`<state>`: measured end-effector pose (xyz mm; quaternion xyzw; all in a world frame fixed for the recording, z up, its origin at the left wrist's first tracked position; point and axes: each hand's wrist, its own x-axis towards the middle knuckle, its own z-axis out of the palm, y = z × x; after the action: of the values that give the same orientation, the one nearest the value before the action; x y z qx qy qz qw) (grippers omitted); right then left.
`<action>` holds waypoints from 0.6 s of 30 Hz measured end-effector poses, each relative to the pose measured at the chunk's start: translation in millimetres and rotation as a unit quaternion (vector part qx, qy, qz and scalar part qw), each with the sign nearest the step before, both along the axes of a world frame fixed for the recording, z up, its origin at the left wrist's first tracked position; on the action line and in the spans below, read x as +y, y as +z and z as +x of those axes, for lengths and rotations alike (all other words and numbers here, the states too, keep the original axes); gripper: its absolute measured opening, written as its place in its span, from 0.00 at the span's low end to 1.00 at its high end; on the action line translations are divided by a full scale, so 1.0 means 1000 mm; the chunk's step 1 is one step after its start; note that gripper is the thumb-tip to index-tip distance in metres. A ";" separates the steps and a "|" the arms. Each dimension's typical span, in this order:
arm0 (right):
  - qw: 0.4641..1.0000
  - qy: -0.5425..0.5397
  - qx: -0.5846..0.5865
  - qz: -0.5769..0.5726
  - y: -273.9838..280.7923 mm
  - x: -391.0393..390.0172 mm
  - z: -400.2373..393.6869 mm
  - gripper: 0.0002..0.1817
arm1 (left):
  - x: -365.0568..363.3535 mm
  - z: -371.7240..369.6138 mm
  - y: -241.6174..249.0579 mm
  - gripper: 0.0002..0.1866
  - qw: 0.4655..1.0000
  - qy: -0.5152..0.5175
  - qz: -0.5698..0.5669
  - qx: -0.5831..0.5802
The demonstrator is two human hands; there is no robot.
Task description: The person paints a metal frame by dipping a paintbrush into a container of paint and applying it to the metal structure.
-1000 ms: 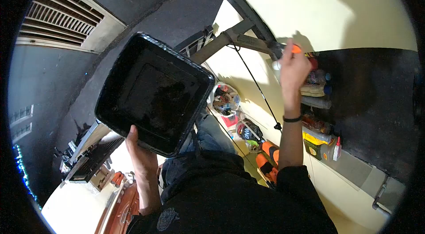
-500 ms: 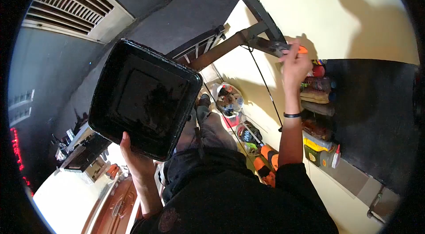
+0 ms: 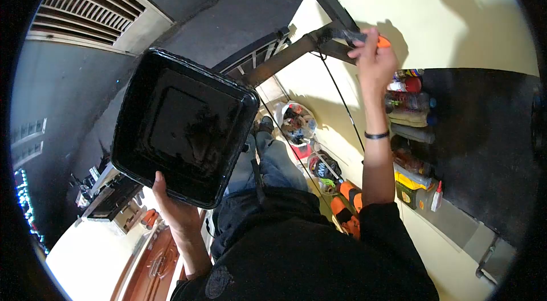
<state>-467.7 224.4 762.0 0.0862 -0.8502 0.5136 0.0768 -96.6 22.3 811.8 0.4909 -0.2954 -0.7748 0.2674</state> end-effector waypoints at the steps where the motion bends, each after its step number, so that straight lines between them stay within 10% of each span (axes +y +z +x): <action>1: 0.999 0.014 0.007 -0.031 -0.004 -0.007 -0.004 0.18 | -0.001 0.001 -0.002 0.35 1.000 -0.009 -0.009 0.001; 18: 0.997 0.067 0.033 0.034 -0.028 0.036 0.025 0.13 | -0.005 -0.001 0.000 0.35 1.000 0.008 -0.004 -0.006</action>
<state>-442.7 260.5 734.1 0.1628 -0.8563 0.4855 0.0675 -98.1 17.5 812.1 0.4967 -0.2960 -0.7686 0.2737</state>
